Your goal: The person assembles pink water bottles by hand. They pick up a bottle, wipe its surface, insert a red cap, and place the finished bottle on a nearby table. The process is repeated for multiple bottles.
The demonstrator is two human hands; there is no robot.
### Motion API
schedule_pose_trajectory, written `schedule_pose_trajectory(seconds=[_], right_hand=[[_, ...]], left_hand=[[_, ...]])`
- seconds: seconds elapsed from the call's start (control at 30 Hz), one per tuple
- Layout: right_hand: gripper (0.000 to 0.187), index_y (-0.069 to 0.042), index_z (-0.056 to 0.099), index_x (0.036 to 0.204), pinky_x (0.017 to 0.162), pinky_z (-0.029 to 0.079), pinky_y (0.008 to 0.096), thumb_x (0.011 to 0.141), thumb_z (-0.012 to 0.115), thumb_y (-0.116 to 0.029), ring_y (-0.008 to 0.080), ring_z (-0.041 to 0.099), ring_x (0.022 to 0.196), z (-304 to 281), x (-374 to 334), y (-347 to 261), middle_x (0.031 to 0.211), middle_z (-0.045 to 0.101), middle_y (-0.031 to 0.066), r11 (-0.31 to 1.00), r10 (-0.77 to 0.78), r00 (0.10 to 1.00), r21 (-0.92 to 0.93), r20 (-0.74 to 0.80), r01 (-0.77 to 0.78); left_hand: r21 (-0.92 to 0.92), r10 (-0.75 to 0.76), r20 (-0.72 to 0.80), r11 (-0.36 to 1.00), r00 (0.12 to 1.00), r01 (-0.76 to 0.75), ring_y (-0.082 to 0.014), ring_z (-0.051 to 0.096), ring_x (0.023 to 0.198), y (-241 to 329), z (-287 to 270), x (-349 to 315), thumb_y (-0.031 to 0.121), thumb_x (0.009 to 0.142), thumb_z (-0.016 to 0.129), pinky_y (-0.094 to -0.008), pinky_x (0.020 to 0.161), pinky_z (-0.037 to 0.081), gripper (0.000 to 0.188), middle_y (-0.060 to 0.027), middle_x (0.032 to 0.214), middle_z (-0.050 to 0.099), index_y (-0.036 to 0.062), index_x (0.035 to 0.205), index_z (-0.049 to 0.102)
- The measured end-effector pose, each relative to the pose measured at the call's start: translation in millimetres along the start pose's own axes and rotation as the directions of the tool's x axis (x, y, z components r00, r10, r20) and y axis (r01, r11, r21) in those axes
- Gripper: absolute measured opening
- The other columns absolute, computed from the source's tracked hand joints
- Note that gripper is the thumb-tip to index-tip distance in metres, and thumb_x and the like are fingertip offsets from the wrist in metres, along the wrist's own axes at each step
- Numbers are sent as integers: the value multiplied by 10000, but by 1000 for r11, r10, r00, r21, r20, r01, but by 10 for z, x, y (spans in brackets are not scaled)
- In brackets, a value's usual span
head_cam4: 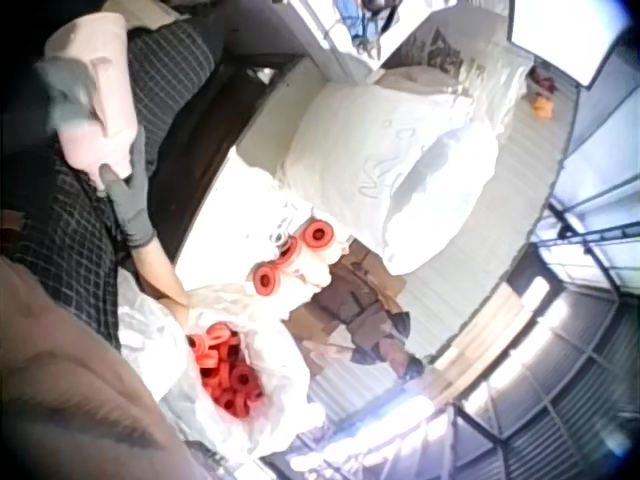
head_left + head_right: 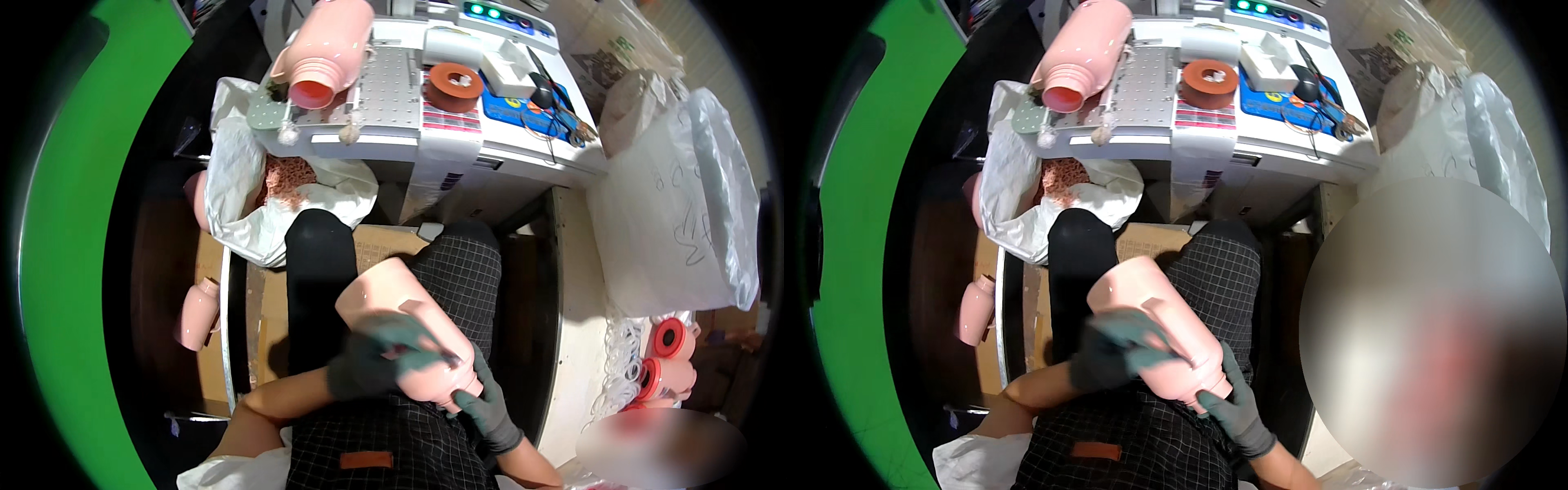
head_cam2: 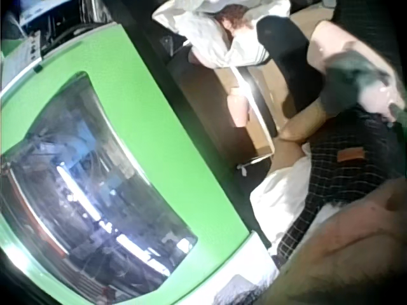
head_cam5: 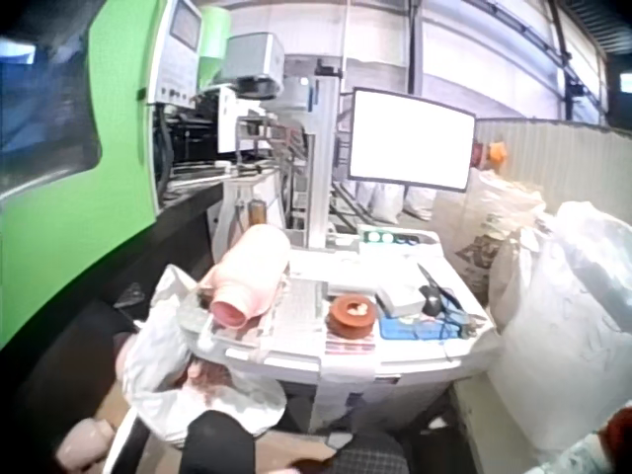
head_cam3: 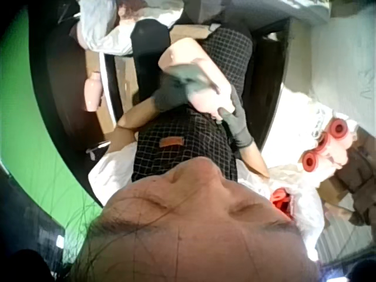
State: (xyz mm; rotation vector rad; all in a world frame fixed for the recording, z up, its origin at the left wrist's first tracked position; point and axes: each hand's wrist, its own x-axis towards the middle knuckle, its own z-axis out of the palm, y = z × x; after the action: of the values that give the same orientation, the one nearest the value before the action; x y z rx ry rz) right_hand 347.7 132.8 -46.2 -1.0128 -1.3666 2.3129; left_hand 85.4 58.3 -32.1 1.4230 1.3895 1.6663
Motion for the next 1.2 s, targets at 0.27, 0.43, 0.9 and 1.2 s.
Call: schedule_pose_trajectory(seconds=[0.27, 0.43, 0.9, 1.2], right_hand=[[1204, 44, 89, 1670, 1098, 506, 411, 837, 895, -283, 306, 618, 1327, 366, 158, 124, 1514, 547, 249, 847, -185, 981, -496, 66, 193], [1244, 42, 82, 1670, 1128, 485, 430, 820, 917, -313, 310, 580, 1373, 371, 134, 231, 1565, 498, 249, 826, -187, 977, -523, 100, 211], [997, -78, 143, 1689, 1094, 505, 445, 951, 733, -397, 320, 553, 1366, 269, 442, -227, 1592, 429, 194, 997, 1, 996, 76, -90, 6], [951, -123, 153, 1705, 1199, 384, 497, 981, 682, -439, 324, 380, 1525, 99, 851, -1137, 1691, 298, 175, 709, -678, 685, 6, -268, 705]], left_hand=[[-459, -729, -318, 678, 607, 574, -119, 672, 716, 294, -795, -222, 69, 922, 781, -265, 697, 549, 86, -63, 795, 725, -15, 930, 765], [-421, -705, -333, 705, 626, 570, -103, 659, 703, 238, -873, -378, 101, 906, 810, -261, 690, 544, 176, -36, 742, 682, 27, 819, 674], [591, -54, -158, 795, 986, 138, -414, 653, 1037, -21, -1089, -63, 261, 904, 753, -477, 957, 516, 507, -230, 1157, 650, -47, 1279, 604], [959, 70, 131, -260, 989, -109, -280, 617, 1032, -403, -2205, 1974, 215, 894, 671, -434, 844, 497, 354, -88, 1189, 617, 58, 1210, 641]])
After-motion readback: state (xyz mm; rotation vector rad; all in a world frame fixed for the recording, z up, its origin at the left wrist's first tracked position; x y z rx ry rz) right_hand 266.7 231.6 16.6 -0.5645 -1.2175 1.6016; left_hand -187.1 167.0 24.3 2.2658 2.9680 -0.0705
